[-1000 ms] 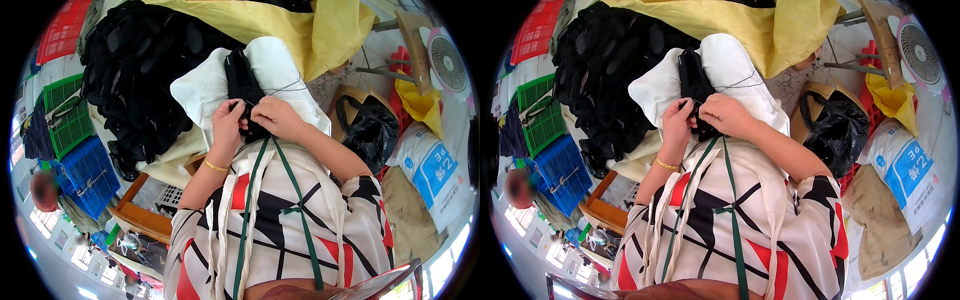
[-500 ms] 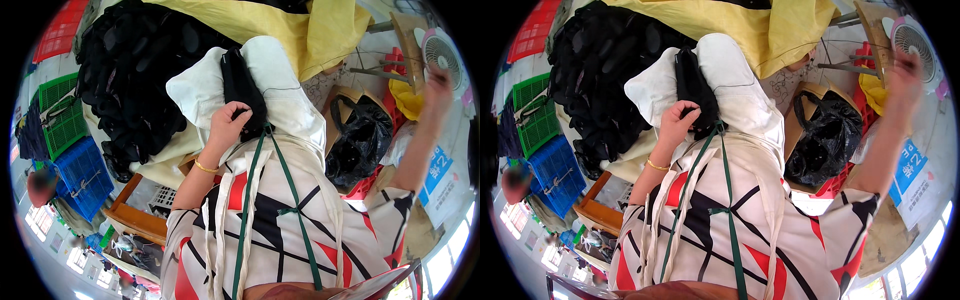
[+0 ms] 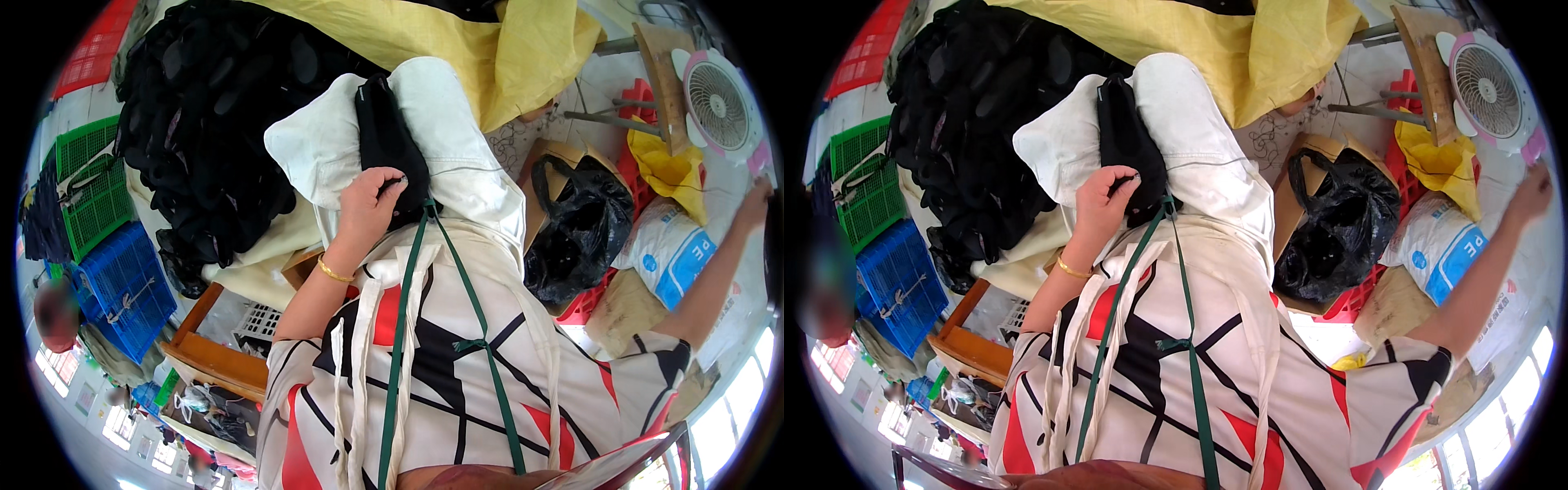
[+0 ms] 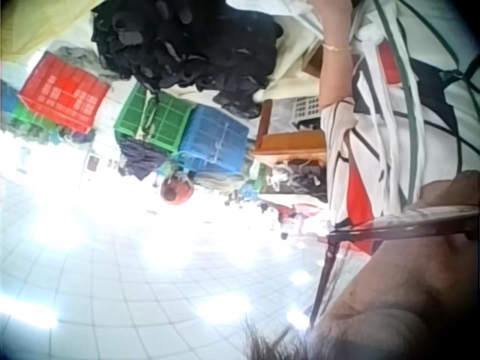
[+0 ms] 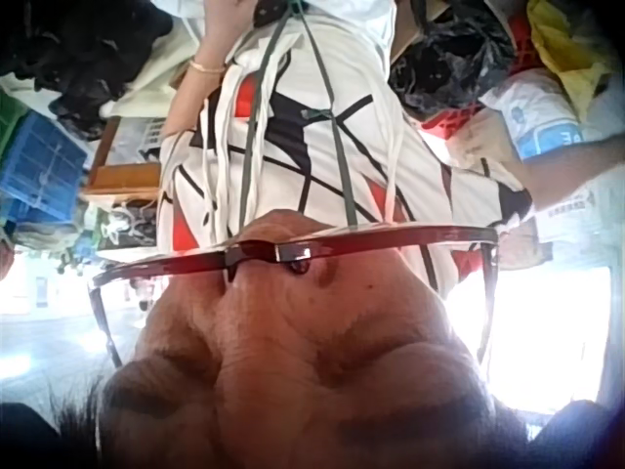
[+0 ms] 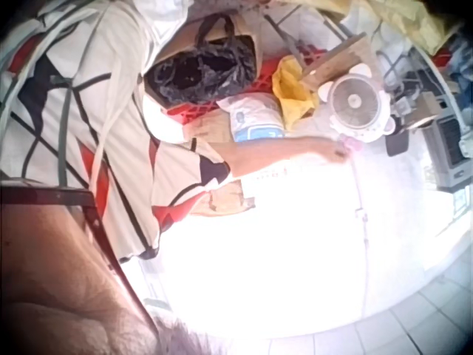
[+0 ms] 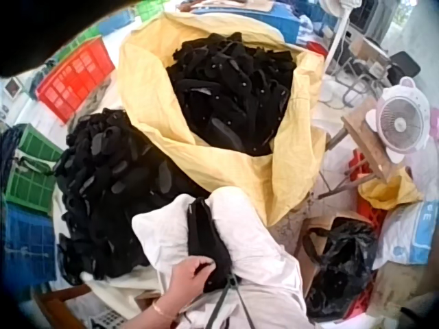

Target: The person sits and hand-sews a black slipper using a needle and thread. They repeatedly insert the needle into the slipper's sole and pull the thread through to secure the material. The person works on a single slipper for the duration of the clip, surrounded by a pile of similar black slippers.

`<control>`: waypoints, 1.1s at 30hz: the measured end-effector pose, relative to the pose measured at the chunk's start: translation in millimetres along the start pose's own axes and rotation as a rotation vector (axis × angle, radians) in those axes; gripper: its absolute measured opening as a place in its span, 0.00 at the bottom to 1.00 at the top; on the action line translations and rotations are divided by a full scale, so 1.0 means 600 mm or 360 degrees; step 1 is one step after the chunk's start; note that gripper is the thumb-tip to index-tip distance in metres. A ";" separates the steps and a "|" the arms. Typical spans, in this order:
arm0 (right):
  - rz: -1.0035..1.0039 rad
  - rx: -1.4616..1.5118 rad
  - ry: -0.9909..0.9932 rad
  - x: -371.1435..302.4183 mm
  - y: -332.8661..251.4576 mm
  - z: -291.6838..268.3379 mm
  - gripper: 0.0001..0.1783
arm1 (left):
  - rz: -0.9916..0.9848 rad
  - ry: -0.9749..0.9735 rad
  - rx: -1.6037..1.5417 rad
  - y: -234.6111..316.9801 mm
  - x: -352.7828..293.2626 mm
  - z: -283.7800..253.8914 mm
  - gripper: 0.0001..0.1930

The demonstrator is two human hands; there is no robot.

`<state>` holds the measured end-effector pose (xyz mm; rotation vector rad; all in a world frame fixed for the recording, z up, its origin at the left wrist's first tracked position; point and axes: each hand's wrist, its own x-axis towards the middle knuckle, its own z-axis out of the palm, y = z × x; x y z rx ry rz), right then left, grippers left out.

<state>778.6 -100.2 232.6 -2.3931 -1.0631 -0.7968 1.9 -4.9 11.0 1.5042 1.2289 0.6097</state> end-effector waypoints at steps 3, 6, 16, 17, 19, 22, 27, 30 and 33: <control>-0.0279 0.0413 -0.0515 -0.186 -0.210 0.076 0.16 | 0.0354 0.0068 0.0283 -0.019 -0.007 0.000 0.08; 0.0299 0.1427 -0.1329 -0.382 -0.457 0.122 0.14 | 0.0643 0.0157 0.0541 -0.023 -0.014 0.003 0.10; -0.1085 0.1574 -0.2317 -0.632 -0.782 0.076 0.09 | 0.0913 0.0316 0.0769 -0.023 -0.016 0.007 0.15; -0.1066 0.1520 -0.2375 -0.637 -0.781 0.078 0.09 | 0.0911 0.0321 0.0772 -0.023 -0.016 0.007 0.15; -0.1089 0.1483 -0.2398 -0.640 -0.785 0.079 0.09 | 0.0905 0.0332 0.0775 -0.024 -0.016 0.007 0.15; -0.1095 0.1479 -0.2407 -0.641 -0.787 0.079 0.09 | 0.0884 0.0328 0.0753 -0.025 -0.016 0.006 0.14; -0.1115 0.1435 -0.2452 -0.635 -0.791 0.077 0.10 | 0.0882 0.0326 0.0752 -0.024 -0.014 0.005 0.14; -0.1117 0.1443 -0.2463 -0.634 -0.792 0.078 0.11 | 0.0882 0.0321 0.0761 -0.023 -0.014 0.004 0.13; -0.1168 0.1430 -0.2457 -0.633 -0.794 0.080 0.11 | 0.0890 0.0345 0.0767 -0.023 -0.014 0.005 0.13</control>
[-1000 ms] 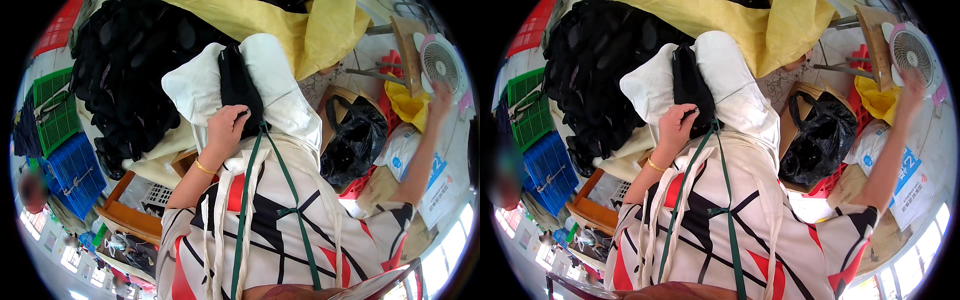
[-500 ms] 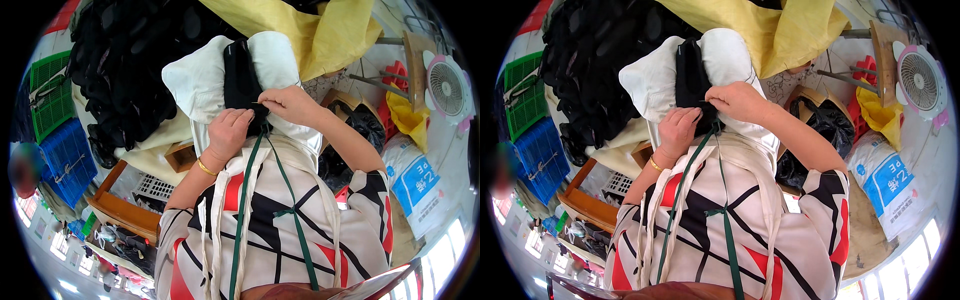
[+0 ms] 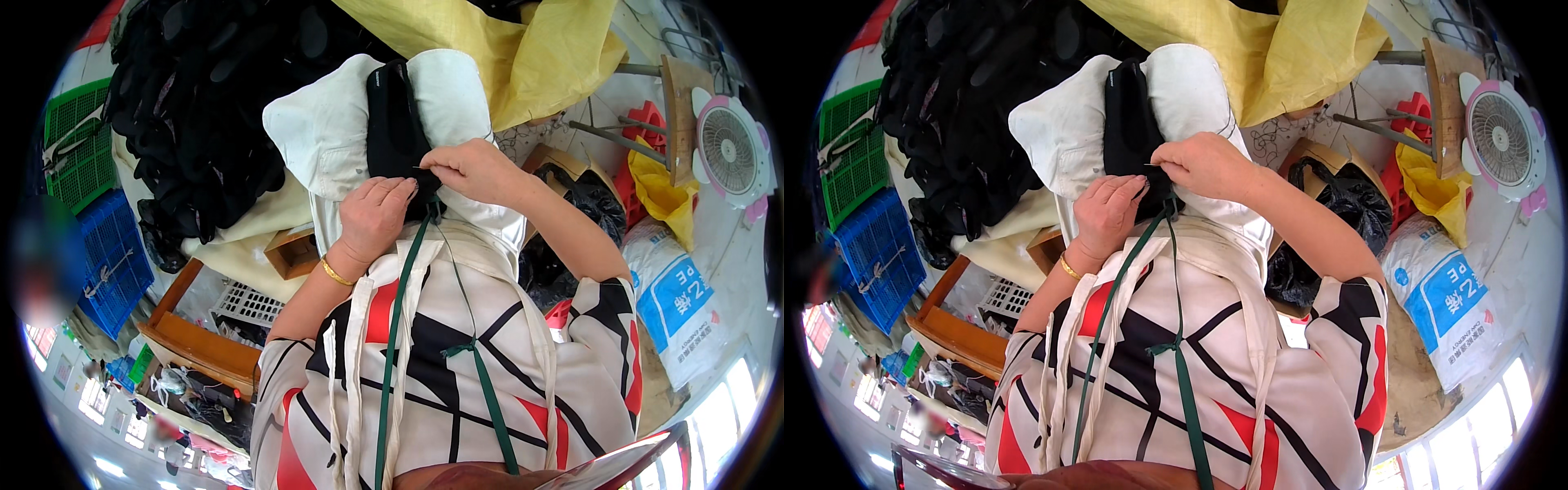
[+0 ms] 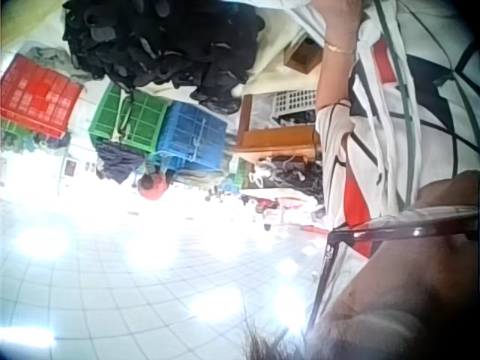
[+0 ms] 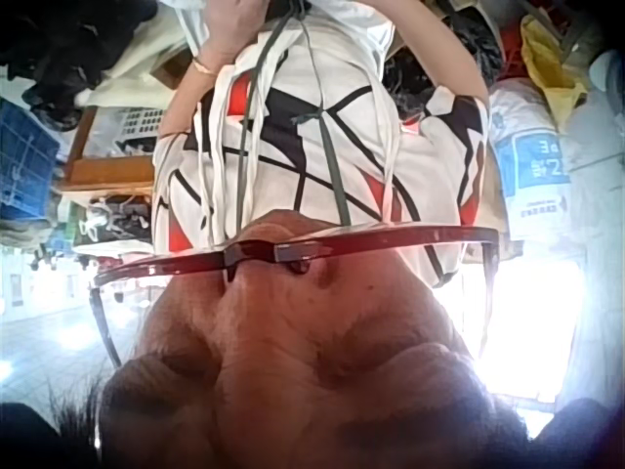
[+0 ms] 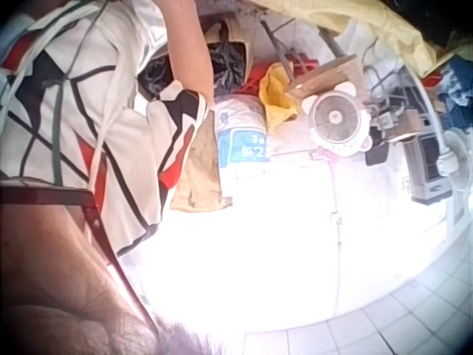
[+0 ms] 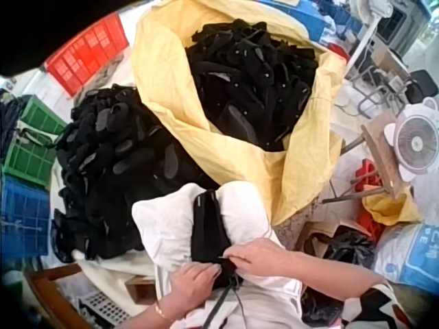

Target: The person sits and hand-sews a black slipper using a needle and thread. They repeatedly insert the needle into the slipper's sole and pull the thread through to secure the material. The person works on a single slipper for the duration of the clip, surrounded by a pile of similar black slippers.

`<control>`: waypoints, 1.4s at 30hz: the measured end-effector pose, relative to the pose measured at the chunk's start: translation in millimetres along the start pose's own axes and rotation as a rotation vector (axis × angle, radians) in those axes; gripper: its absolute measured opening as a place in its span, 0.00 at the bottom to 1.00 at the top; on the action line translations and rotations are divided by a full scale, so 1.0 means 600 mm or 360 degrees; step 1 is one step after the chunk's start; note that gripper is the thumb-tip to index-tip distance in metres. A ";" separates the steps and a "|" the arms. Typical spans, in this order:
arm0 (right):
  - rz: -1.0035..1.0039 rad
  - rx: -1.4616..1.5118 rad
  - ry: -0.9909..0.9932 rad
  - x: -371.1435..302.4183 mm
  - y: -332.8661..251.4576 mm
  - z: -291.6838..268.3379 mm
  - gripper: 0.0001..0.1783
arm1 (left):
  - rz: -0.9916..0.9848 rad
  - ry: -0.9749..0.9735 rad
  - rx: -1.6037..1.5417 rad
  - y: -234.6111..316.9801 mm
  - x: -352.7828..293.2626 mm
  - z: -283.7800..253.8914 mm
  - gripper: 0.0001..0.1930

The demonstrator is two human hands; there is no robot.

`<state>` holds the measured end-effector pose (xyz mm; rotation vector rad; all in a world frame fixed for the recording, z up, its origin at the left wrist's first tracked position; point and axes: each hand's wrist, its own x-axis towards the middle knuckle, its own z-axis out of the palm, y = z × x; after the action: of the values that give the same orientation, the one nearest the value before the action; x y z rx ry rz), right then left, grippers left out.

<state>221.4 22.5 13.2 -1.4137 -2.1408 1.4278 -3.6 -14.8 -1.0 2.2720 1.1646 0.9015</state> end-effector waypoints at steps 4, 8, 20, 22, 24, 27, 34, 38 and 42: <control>-0.0021 -0.0020 -0.0027 0.005 0.002 0.002 0.11 | 0.0013 0.0042 0.0017 -0.001 -0.002 0.003 0.12; 0.0008 0.0124 -0.0040 0.011 0.006 0.006 0.09 | -0.0025 0.0044 -0.0023 -0.002 -0.006 0.003 0.11; 0.0179 0.0136 -0.0097 0.038 -0.021 0.035 0.11 | -0.0024 0.0024 -0.0016 -0.004 -0.015 0.005 0.10; 0.0154 0.0000 -0.0136 0.048 -0.028 0.037 0.11 | -0.0007 0.0012 0.0033 -0.003 -0.015 0.004 0.09; 0.0106 -0.0173 -0.0201 0.052 -0.033 0.031 0.10 | 0.0023 0.0003 0.0078 -0.001 -0.012 0.004 0.09; -0.0062 -0.0451 -0.0191 0.053 -0.048 0.006 0.07 | 0.0065 0.0010 0.0118 0.002 -0.010 0.005 0.08; -0.0207 -0.0309 -0.0136 0.069 -0.030 0.015 0.04 | 0.0146 0.0030 0.0146 -0.001 -0.009 0.007 0.11; -0.0304 0.0610 0.0583 0.113 0.011 0.037 0.07 | 0.0102 0.0022 0.0064 -0.001 -0.006 0.009 0.14; 0.0386 0.1572 0.0119 0.095 -0.016 -0.020 0.12 | 0.0019 -0.0093 0.0043 -0.006 0.000 0.001 0.14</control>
<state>193.3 74.1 9.0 -1.2593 -0.9224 2.0315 -5.1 -12.9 -4.0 2.3128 1.1457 0.8233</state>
